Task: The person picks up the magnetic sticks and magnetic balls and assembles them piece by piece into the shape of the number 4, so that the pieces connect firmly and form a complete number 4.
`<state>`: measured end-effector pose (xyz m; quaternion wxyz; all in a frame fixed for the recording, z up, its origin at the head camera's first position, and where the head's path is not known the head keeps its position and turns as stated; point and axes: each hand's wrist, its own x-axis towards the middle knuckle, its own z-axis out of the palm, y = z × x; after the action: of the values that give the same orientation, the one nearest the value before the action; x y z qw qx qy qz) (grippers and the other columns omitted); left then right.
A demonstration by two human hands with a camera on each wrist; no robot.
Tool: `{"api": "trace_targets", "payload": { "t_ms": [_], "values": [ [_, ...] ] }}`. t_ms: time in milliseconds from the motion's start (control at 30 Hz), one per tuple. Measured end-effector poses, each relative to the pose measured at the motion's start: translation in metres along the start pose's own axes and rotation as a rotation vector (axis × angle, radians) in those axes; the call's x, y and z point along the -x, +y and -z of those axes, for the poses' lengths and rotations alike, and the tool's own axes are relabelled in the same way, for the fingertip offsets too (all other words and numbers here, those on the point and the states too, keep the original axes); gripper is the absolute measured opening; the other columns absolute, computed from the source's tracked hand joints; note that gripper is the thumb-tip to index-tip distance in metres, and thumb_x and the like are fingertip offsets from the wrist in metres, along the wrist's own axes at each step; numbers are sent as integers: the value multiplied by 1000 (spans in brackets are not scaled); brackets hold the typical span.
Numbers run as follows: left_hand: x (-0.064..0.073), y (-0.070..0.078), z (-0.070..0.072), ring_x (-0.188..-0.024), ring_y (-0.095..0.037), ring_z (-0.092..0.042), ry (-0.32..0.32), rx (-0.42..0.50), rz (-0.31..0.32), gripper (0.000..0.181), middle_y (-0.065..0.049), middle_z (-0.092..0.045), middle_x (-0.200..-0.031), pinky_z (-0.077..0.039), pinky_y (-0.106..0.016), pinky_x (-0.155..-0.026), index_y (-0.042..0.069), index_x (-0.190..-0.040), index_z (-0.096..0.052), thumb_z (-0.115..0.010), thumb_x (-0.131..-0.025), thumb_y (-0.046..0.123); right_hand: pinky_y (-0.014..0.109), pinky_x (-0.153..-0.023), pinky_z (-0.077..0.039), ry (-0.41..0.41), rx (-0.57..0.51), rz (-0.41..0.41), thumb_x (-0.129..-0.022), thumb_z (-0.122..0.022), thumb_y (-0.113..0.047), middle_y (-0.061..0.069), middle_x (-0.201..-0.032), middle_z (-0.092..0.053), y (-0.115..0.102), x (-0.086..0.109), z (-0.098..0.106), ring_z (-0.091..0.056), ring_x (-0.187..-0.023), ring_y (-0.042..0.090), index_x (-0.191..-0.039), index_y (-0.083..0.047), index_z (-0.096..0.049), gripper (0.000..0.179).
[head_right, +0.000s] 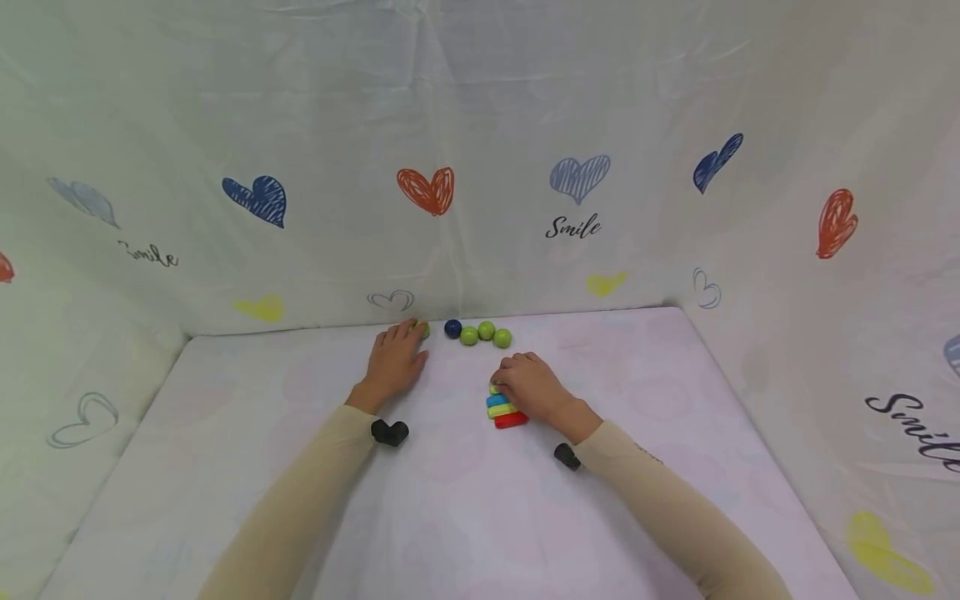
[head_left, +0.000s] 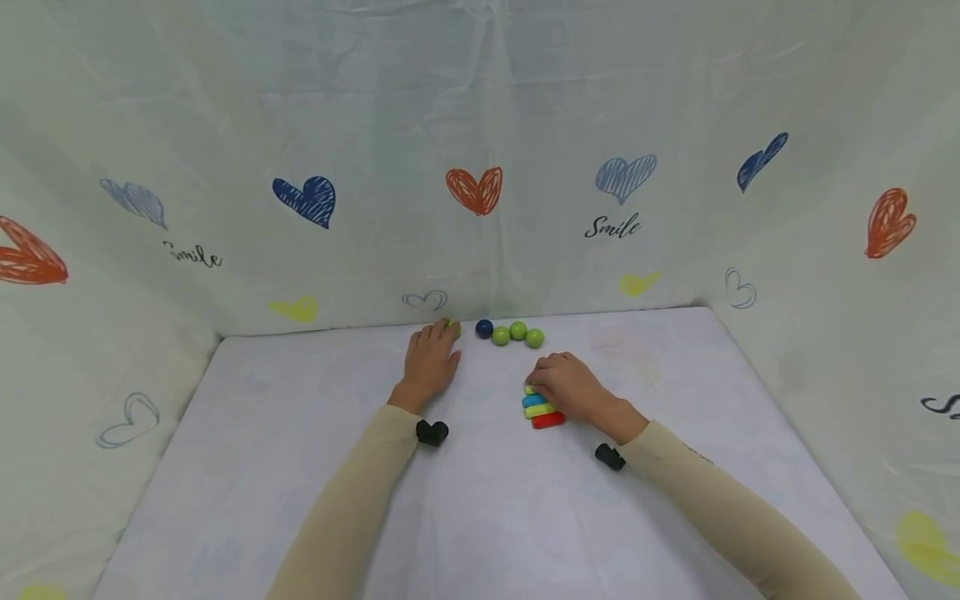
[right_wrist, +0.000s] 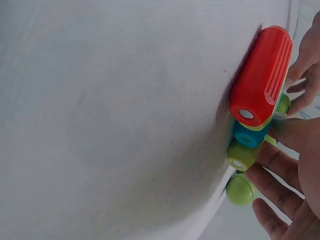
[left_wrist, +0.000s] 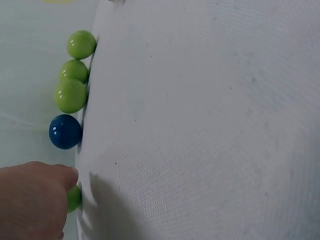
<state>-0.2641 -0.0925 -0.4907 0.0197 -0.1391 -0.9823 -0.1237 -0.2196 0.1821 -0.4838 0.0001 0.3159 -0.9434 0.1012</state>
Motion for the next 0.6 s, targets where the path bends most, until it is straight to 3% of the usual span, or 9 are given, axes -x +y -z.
{"api": "trace_targets", "payload": {
  "t_ms": [167,367,600],
  "values": [
    [-2,0,0,-147,-37,-42,5,-24,10,54,-17,-46,-159,-31,-52,-123,7,-158,-46,-63,-108,21,45,-102,-51,-5,-8,7,-100,-74,-12,2,-103,-76,1,0,0,-67,-101,22,-113,-10,-82,15],
    [-4,2,-3,-138,-37,-51,27,-4,18,49,-17,-60,-145,-35,-52,-120,7,-152,-53,-66,-106,20,44,-102,-51,-34,-8,-17,-99,-76,-13,1,-104,-77,4,0,0,-67,-102,21,-115,-11,-82,18],
    [0,3,-8,-130,-33,-55,32,18,19,41,-13,-67,-135,-37,-50,-118,10,-143,-64,-71,-104,21,45,-101,-51,-31,-11,-25,-96,-79,-9,2,-106,-78,9,0,2,-68,-103,22,-115,-10,-82,19]
  ]
}}
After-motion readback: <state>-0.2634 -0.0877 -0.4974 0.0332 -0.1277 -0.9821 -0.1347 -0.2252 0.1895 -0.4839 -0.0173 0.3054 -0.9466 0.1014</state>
